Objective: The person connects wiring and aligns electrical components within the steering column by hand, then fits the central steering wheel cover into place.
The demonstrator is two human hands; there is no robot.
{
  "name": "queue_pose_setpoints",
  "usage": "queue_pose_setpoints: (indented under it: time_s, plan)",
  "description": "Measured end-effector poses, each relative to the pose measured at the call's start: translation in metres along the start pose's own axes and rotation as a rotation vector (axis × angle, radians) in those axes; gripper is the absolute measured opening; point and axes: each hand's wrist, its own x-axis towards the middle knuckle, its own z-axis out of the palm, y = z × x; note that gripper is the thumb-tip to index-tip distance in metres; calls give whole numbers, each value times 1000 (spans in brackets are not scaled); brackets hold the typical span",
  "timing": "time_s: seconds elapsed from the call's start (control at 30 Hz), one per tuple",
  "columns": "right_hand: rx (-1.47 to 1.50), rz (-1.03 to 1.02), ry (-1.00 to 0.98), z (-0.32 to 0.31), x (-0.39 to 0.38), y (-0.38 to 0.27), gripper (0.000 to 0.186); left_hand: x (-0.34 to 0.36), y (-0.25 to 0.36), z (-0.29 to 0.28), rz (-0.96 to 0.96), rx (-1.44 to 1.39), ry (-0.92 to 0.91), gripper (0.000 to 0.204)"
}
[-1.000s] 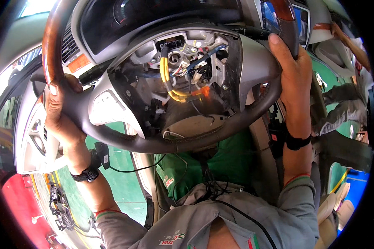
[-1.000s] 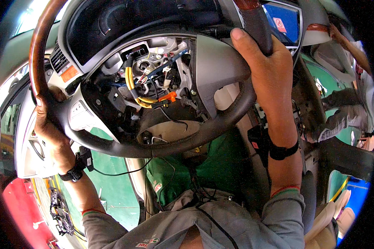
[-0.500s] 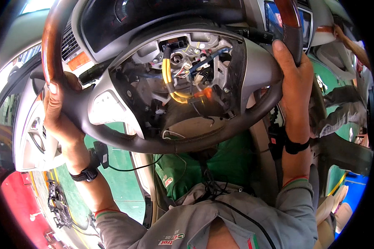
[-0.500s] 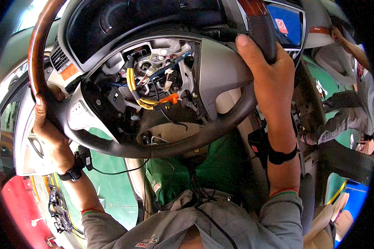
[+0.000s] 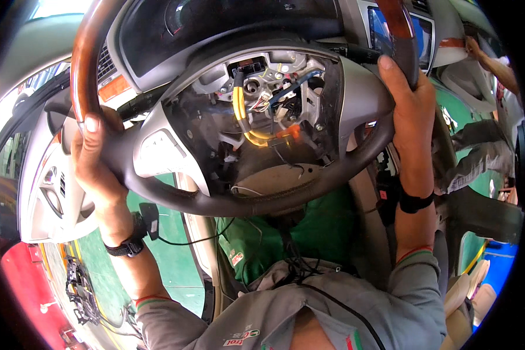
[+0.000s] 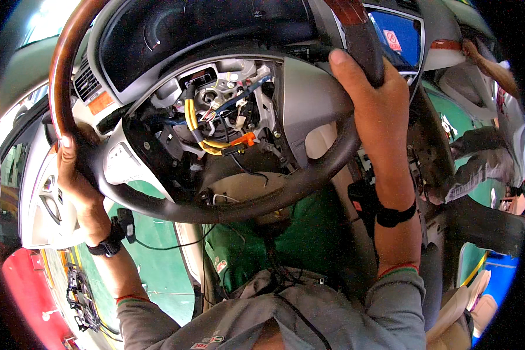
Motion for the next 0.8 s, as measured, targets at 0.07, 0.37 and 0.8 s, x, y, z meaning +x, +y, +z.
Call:
queue_pose_setpoints:
  time_s: [0.07, 0.37, 0.8]
  plan:
    - [28, 5, 27, 3, -5, 10, 39, 9, 9, -3, 25, 54, -54, 56]
    - [116, 11, 68, 0, -16, 35, 37, 18, 25, 3, -14, 25, -118, 51]
    - [-87, -69, -26, 2, 5, -1, 40, -21, -13, 11, -13, -97, 142, 57]
